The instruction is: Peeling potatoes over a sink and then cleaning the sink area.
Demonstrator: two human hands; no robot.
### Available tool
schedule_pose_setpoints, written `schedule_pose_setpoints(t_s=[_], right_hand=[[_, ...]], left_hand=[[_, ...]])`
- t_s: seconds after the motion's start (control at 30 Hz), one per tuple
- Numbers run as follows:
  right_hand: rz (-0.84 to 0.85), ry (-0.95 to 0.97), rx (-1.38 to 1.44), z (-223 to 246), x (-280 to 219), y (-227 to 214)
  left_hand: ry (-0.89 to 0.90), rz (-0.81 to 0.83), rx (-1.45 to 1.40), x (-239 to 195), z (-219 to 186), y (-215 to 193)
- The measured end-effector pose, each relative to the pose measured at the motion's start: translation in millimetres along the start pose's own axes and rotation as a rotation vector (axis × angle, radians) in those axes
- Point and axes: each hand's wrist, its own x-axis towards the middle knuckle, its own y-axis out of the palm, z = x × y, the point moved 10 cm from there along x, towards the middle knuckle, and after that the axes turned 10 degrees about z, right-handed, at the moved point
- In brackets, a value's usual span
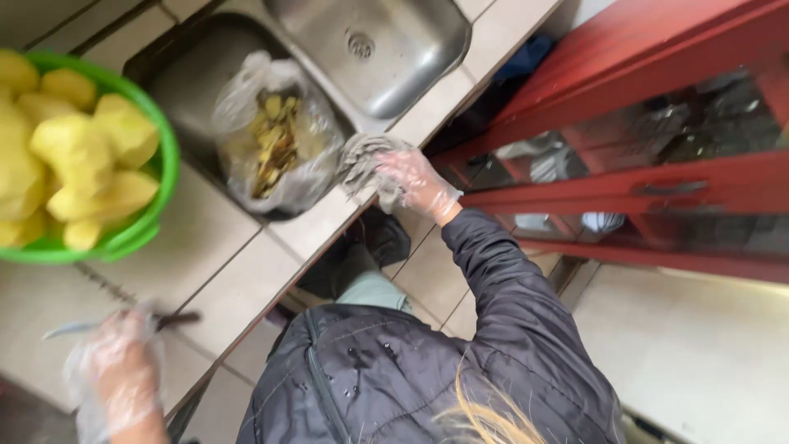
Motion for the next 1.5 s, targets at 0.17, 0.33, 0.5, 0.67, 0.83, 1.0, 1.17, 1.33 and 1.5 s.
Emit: schedule_pose_setpoints(t_s=[0.17, 0.33, 0.5, 0.67, 0.83, 1.0, 1.17, 1.33, 1.5], right_hand=[[-0.228, 0.221, -0.086, -165, -39, -62], [-0.134, 0.482, -0.533, -328, -17, -92], [-0.001, 0.767, -0.553, -425, -13, -139], [-0.239, 1.535, -0.145, -517, -15, -163], [-0.103, 1.497, -0.117, -493, 126, -200], [-0.085, 1.096, -0.298, -562, 271, -141], [0.069, 0.789, -0.752, -480, 355, -59], [-0.155, 0.342, -0.867, -313, 379, -75], [-0.088, -0.092, -0.073, -301, 346, -86]], left_hand=[[-0.286, 0.005, 0.193, 15, -55, 13], [-0.277, 0.073, -0.034, 89, -156, -27], [-0.290, 0.187, -0.146, 92, -188, 10], [-0.361, 0.343, -0.276, 73, -169, 73], [-0.354, 0.328, -0.399, 77, -182, 99], [-0.418, 0.324, -0.427, 84, -199, 99], [-0.276, 0.326, -0.417, 120, -224, 79], [-0.375, 0.306, -0.342, 187, -243, 24], [-0.294, 0.230, -0.399, 220, -257, -6]])
